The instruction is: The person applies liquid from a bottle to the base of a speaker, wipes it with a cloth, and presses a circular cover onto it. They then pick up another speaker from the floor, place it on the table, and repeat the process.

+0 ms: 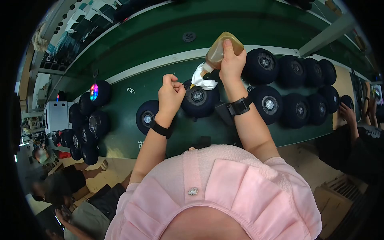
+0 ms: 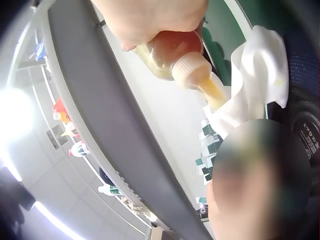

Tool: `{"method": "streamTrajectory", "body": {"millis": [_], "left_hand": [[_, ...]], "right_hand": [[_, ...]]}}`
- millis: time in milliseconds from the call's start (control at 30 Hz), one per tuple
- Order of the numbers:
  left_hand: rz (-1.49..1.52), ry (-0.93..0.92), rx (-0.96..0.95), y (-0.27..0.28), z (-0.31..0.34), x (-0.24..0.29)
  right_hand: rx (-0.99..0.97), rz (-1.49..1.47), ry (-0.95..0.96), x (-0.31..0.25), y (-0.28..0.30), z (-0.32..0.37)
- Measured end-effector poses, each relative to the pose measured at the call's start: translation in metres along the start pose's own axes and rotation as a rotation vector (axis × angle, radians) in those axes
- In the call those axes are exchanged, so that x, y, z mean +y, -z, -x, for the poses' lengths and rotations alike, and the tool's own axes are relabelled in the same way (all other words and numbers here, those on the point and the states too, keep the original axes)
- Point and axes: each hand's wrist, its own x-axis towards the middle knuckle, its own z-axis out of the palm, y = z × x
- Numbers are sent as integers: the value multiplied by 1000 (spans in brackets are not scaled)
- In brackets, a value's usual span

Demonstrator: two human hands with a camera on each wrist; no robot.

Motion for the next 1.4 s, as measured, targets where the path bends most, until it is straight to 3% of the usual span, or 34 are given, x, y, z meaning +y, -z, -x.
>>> {"method": "streamTrajectory", "body": {"millis": [267,633,700,800,967,1100,1400], "left_hand": [[48,-1,-35,0,2,3],[18,-2,-37,0,1,2],[14,-21,-35,-1,0,3],[-32,-98,-10,-1,0,4],[10,-42,-27,-2,1,3],[5,-63,-30,-2,2,2],[-40,-91,-21,-2,2,4]], "right_hand": [[-71,255,176,-3,-27,8],[-278,395,325,-22,-46,26],[-379,437,477,-26,-48,32],[-367,459,517,-26,-48,33],[-264,353,391,-19,-45,24],[-192,405,431,-19,-40,23],[-253,352,480,-28,-26,36]]}}
